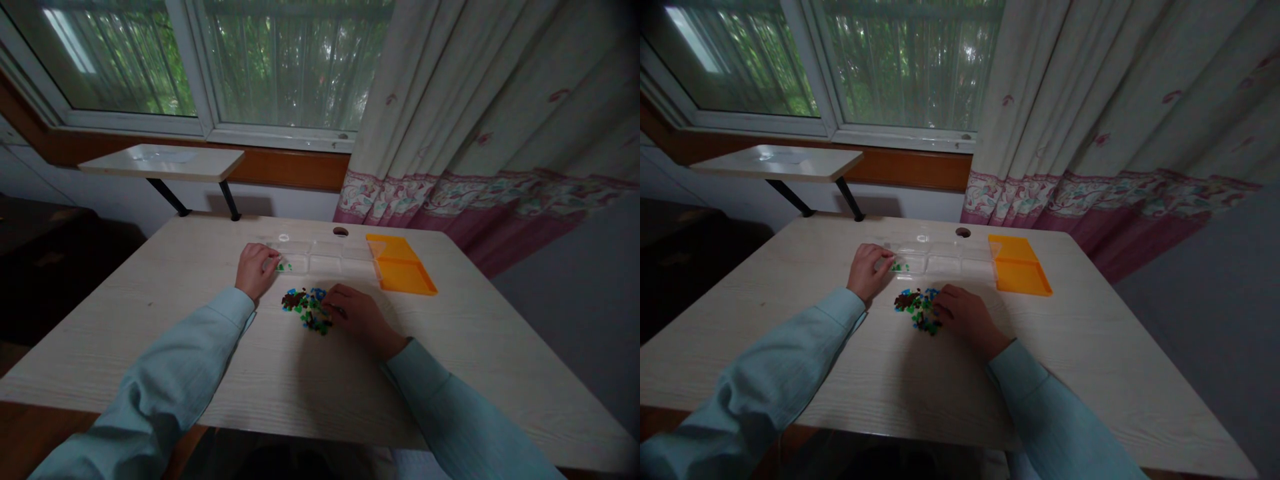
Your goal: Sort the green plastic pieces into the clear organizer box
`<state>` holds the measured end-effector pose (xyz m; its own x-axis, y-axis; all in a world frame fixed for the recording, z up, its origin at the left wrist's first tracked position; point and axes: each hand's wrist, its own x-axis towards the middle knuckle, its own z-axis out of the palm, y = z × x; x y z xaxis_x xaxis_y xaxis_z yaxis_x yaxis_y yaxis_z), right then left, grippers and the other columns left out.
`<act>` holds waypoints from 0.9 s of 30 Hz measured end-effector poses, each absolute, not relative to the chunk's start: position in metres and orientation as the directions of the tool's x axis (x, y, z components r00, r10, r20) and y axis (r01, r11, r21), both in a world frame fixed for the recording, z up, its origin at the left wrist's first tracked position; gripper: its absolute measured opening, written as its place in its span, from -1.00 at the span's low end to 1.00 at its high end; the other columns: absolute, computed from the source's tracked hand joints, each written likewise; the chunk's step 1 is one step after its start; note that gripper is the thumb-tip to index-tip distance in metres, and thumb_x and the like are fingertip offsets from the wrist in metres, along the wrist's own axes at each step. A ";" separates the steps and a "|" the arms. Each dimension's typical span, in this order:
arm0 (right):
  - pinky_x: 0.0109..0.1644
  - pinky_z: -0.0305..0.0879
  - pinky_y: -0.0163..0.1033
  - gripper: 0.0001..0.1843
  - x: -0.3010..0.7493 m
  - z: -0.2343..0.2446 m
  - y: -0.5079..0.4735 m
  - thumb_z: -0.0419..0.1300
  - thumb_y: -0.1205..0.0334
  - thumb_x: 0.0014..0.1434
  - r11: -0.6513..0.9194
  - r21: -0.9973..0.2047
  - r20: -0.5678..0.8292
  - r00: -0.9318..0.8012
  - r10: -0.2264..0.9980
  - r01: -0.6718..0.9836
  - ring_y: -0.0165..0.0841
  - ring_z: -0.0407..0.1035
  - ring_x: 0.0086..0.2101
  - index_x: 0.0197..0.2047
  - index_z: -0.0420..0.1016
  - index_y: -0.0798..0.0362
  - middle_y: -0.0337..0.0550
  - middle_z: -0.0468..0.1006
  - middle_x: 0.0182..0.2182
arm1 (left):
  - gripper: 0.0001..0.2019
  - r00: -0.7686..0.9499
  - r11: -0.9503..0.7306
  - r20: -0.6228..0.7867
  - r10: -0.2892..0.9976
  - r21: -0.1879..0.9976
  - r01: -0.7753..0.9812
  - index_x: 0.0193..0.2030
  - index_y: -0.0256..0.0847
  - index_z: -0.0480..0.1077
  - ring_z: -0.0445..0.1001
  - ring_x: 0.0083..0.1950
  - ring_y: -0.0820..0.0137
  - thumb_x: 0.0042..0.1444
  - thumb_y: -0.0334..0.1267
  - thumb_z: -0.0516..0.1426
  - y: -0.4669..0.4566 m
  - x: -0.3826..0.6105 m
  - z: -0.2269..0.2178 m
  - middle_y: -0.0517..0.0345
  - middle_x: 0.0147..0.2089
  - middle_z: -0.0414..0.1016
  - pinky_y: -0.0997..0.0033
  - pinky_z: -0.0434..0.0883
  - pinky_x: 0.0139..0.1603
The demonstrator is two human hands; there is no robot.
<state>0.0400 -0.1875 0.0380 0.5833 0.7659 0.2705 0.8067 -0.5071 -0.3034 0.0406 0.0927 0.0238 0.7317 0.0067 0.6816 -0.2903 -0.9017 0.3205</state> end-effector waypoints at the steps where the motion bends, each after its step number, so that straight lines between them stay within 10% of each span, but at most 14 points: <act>1: -0.16 0.30 -0.30 -0.85 0.040 0.038 -0.187 0.09 0.25 0.25 -0.518 -0.307 0.279 0.596 0.753 0.799 -0.35 0.39 -0.23 -0.19 0.49 0.01 -0.14 0.49 -0.21 | -0.79 0.731 -0.904 0.682 0.010 0.319 -0.286 -0.26 -0.18 0.43 0.32 -0.12 0.27 0.22 -0.14 0.05 0.093 0.041 0.023 0.08 -0.26 0.44 0.20 0.26 -0.02; 21: -0.31 0.24 -0.32 -0.86 0.042 0.038 -0.190 0.09 0.26 0.23 -0.529 -0.466 0.389 0.701 0.598 0.709 -0.44 0.32 -0.43 -0.23 0.48 0.03 -0.16 0.48 -0.26 | -0.75 0.727 -0.914 0.687 0.013 0.303 -0.271 -0.06 -0.12 0.49 0.28 -0.12 0.26 0.23 -0.23 0.03 0.096 0.044 0.019 0.06 -0.26 0.38 0.20 0.27 -0.05; 27: -0.38 0.22 -0.30 -0.80 0.044 0.042 -0.185 0.15 0.12 0.14 -0.462 -0.724 0.295 0.835 0.464 0.512 -0.41 0.30 -0.46 -0.32 0.51 0.06 -0.17 0.48 -0.43 | -0.75 0.720 -0.893 0.692 -0.059 0.286 -0.348 -0.04 -0.13 0.47 0.28 -0.10 0.27 0.23 -0.22 0.03 0.085 0.036 0.026 0.05 -0.23 0.38 0.20 0.28 -0.04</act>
<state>0.0437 -0.1851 0.0422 0.8354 0.4640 0.2945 0.5120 -0.4621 -0.7241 0.0356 0.0854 0.0261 0.7197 -0.0589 0.6918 -0.3481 -0.8927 0.2862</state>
